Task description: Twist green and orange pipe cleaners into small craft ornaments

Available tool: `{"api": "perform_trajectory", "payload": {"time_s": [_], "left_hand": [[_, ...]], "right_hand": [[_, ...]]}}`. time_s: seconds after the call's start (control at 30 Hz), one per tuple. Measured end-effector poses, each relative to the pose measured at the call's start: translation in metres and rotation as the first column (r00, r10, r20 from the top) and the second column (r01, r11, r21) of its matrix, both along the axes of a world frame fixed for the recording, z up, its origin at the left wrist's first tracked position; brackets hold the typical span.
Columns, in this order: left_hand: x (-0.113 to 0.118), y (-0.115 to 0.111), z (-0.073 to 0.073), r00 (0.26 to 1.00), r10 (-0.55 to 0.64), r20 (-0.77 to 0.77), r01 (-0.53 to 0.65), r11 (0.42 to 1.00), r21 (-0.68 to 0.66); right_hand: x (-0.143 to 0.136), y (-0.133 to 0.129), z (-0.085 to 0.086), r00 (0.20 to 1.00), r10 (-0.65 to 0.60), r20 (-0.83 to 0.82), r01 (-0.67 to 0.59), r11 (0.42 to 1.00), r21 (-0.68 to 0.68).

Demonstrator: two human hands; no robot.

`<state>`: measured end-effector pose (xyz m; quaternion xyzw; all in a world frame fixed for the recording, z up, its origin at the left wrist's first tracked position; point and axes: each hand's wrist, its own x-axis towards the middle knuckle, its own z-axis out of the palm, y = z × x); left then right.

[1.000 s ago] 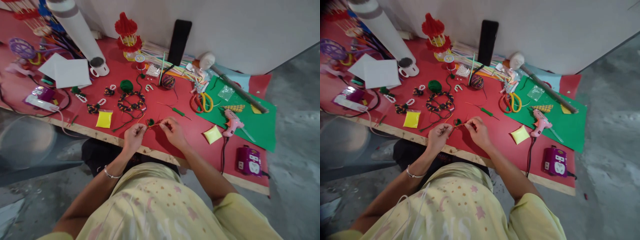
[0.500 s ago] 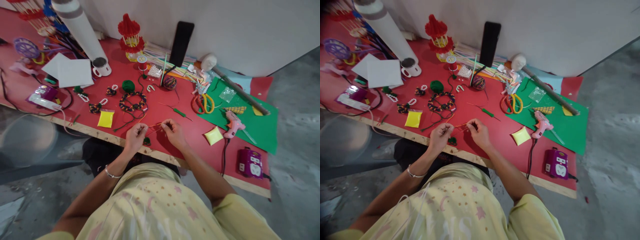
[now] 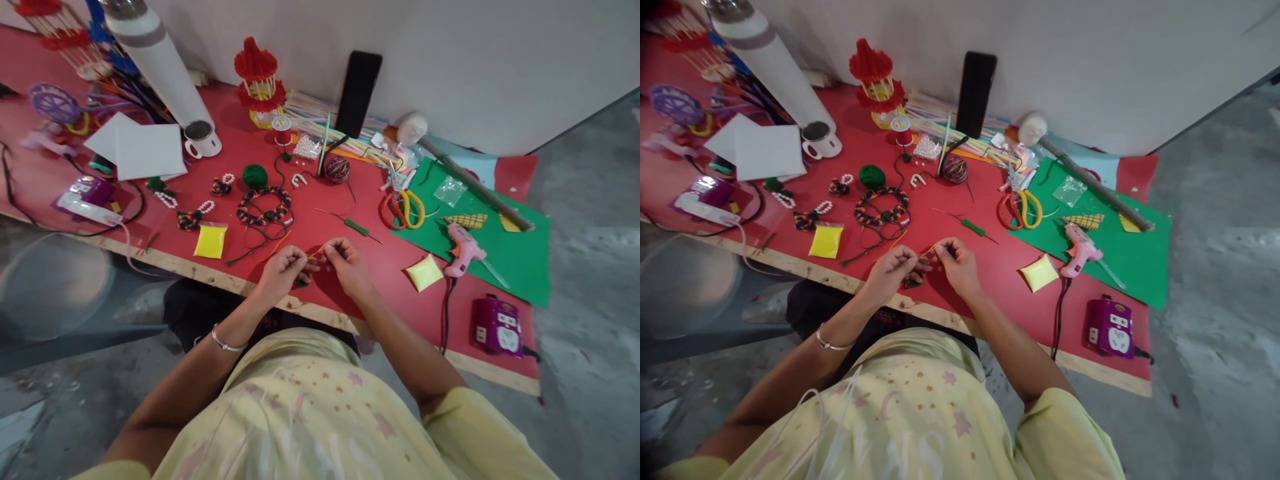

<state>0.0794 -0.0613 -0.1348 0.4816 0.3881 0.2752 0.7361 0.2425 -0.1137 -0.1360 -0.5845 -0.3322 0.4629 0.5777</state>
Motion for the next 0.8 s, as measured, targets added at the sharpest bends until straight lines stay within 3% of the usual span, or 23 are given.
{"api": "perform_trajectory", "payload": {"time_s": [0.23,0.33,0.4,0.47,0.57,0.63,0.7,0.8], "left_hand": [[0.001,0.001,0.001,0.998,0.041,0.042,-0.04,0.999,-0.008],[0.002,0.002,0.003,0.996,0.06,0.068,-0.058,0.998,-0.04],[0.002,0.003,0.002,0.995,0.07,0.073,-0.066,0.997,-0.049],[0.002,0.004,0.001,0.995,0.085,0.058,-0.083,0.996,-0.039],[0.004,0.004,-0.001,0.994,0.105,0.029,-0.104,0.994,-0.024],[0.005,0.005,-0.003,0.994,0.106,0.021,-0.106,0.994,-0.018],[0.005,0.005,-0.003,0.993,0.12,0.008,-0.12,0.993,0.011],[0.004,0.006,-0.001,0.985,0.17,0.015,-0.17,0.985,0.003]], "right_hand": [[0.002,-0.002,0.002,0.997,0.04,0.066,-0.04,0.999,-0.014],[0.005,-0.009,0.008,0.968,-0.09,0.232,0.073,0.994,0.08],[0.008,-0.015,0.011,0.887,-0.145,0.438,0.073,0.982,0.176],[0.008,-0.02,0.012,0.747,-0.096,0.658,-0.065,0.974,0.216],[0.007,-0.021,0.009,0.516,0.005,0.857,-0.231,0.964,0.133],[0.005,-0.02,0.007,0.444,0.019,0.896,-0.238,0.966,0.097],[0.005,-0.019,0.005,0.458,0.0,0.889,-0.24,0.963,0.124],[0.005,-0.019,0.007,0.584,-0.035,0.811,-0.233,0.95,0.209]]}}
